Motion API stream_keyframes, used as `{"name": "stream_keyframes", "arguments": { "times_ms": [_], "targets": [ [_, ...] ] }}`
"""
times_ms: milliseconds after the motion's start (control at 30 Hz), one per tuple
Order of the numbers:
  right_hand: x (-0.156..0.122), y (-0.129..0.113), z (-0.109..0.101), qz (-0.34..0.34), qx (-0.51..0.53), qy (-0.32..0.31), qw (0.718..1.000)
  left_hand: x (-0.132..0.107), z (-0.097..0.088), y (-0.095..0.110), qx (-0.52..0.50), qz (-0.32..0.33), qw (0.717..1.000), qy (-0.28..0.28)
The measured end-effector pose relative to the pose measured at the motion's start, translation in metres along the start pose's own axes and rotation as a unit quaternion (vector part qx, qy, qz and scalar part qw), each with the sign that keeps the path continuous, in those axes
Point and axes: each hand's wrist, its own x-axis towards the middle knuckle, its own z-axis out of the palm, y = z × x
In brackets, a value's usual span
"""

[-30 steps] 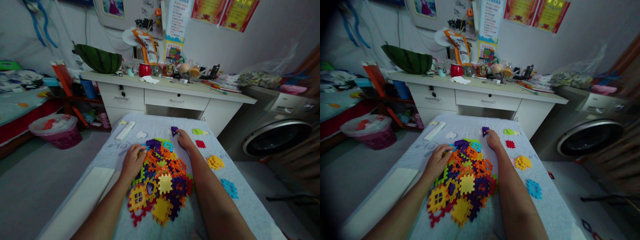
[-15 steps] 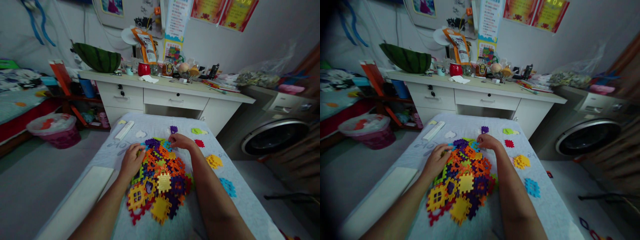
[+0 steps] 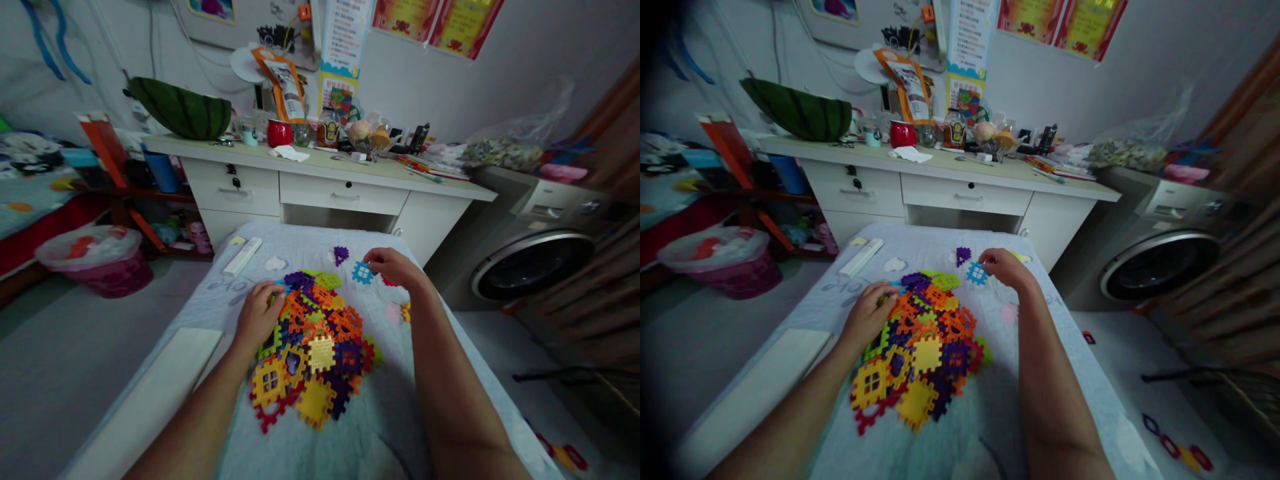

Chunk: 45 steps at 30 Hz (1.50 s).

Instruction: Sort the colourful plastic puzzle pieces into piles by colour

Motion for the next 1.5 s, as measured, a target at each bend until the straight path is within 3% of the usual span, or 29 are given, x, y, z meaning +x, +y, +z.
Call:
{"name": "stream_keyframes", "arguments": {
  "times_ms": [233,433,700,833,967,1167,1267,1367,1500],
  "targets": [
    [-0.074,0.038,-0.025,0.041,0.006,-0.056,0.998,0.001,0.000,-0.001,0.009,0.007,1.000,-0.004],
    [-0.140,0.056,-0.040,0.105,0.019,-0.089,0.990,0.001,0.001,-0.002,0.011,0.002,1.000,-0.002],
    [-0.179,0.085,-0.044,0.150,-0.030,-0.087,0.984,0.002,0.001,-0.001,0.011,0.005,1.000,-0.002],
    [-0.179,0.089,-0.045,0.160,-0.116,-0.045,0.979,0.001,0.001,0.000,0.010,0.008,1.000,-0.001],
    [-0.162,0.070,-0.035,0.129,-0.146,0.007,0.981,0.001,0.001,0.000,0.013,0.005,1.000,-0.005],
    [-0.116,0.013,0.022,-0.011,-0.119,-0.051,0.992,0.001,0.002,-0.002,0.014,0.014,1.000,0.000],
    [-0.098,-0.005,0.057,-0.041,-0.113,-0.027,0.992,0.001,0.002,-0.002,0.012,0.011,1.000,0.002],
    [-0.086,-0.010,0.081,-0.049,-0.117,-0.017,0.992,0.001,0.002,-0.002,0.012,0.007,1.000,0.000],
    [-0.081,-0.008,0.093,-0.008,-0.102,0.003,0.995,0.001,0.002,-0.003,0.014,0.004,1.000,0.001]
  ]
}}
